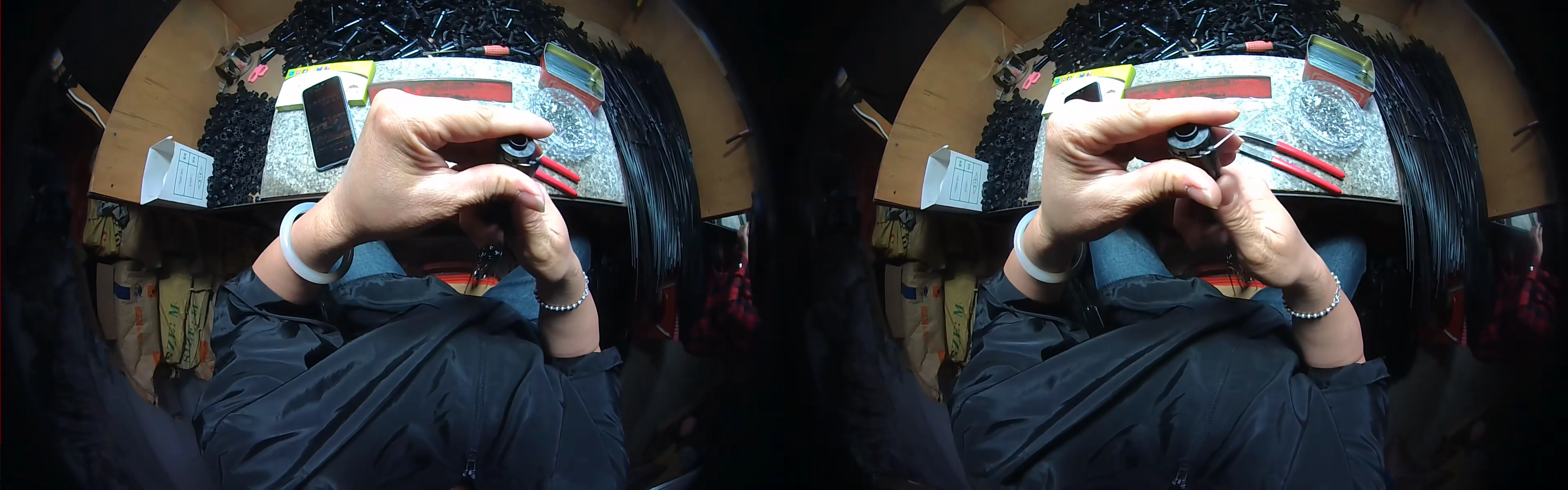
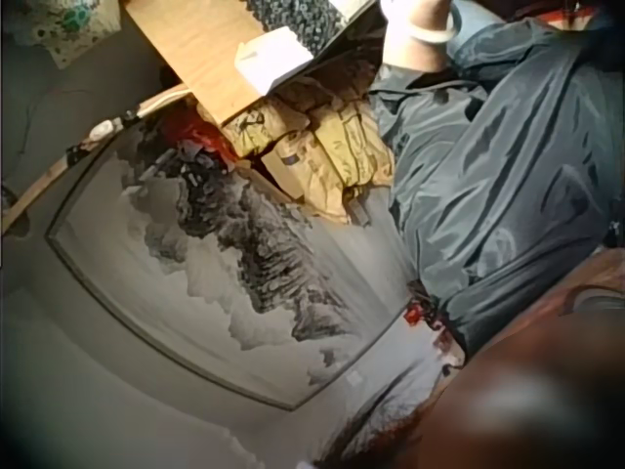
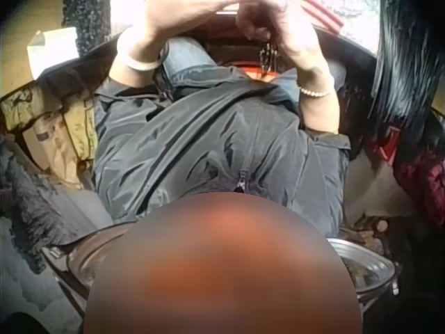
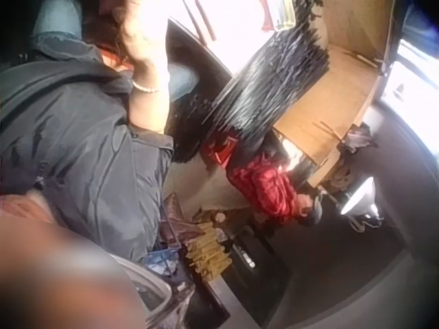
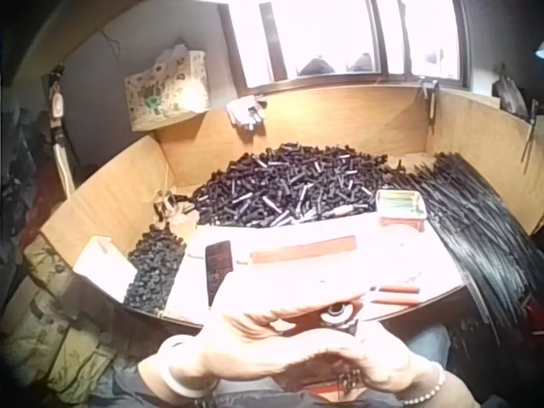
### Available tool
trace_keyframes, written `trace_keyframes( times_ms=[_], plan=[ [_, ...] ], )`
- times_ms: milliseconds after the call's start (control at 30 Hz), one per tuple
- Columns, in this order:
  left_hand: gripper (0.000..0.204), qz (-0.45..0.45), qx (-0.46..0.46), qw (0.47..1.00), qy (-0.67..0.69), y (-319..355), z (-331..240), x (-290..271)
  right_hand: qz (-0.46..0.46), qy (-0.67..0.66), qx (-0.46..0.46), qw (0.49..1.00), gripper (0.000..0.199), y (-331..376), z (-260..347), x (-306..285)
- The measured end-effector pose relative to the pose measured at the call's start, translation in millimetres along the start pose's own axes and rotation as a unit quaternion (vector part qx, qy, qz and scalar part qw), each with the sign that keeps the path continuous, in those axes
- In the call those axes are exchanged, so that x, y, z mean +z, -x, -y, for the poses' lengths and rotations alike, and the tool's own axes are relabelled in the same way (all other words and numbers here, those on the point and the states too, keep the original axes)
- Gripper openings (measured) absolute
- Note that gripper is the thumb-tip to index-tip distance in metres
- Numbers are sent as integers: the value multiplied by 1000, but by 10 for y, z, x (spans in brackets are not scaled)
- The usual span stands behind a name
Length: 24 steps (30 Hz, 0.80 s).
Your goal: The person is using pliers and their hands to assemble various black plastic and metal components that appear to be for umbrellas at a factory workbench.
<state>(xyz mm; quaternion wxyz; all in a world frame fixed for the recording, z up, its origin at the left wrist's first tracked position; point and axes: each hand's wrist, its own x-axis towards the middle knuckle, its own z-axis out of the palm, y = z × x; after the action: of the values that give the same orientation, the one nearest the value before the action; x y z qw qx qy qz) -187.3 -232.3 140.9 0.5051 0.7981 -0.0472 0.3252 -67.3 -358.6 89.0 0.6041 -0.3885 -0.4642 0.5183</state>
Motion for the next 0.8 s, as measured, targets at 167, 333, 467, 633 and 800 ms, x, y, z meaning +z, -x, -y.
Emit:
trace_keyframes(
  times_ms=[167,333,467,633,800],
  plan=[
    [34,19,35,998,-58,-29,-20,2,35,-16,13,999,33,-7,-114,6],
    [32,8,18,998,-56,25,-24,2,35,7,-60,998,42,-40,-131,-69],
    [31,16,27,997,-65,27,-6,22,-42,12,-71,997,43,-89,-131,60],
    [30,8,35,998,-49,35,12,70,-41,88,-153,983,41,-78,-298,18],
    [44,-22,16,996,-81,10,-11,123,-192,271,-232,914,32,-103,-256,187]
  ],
)
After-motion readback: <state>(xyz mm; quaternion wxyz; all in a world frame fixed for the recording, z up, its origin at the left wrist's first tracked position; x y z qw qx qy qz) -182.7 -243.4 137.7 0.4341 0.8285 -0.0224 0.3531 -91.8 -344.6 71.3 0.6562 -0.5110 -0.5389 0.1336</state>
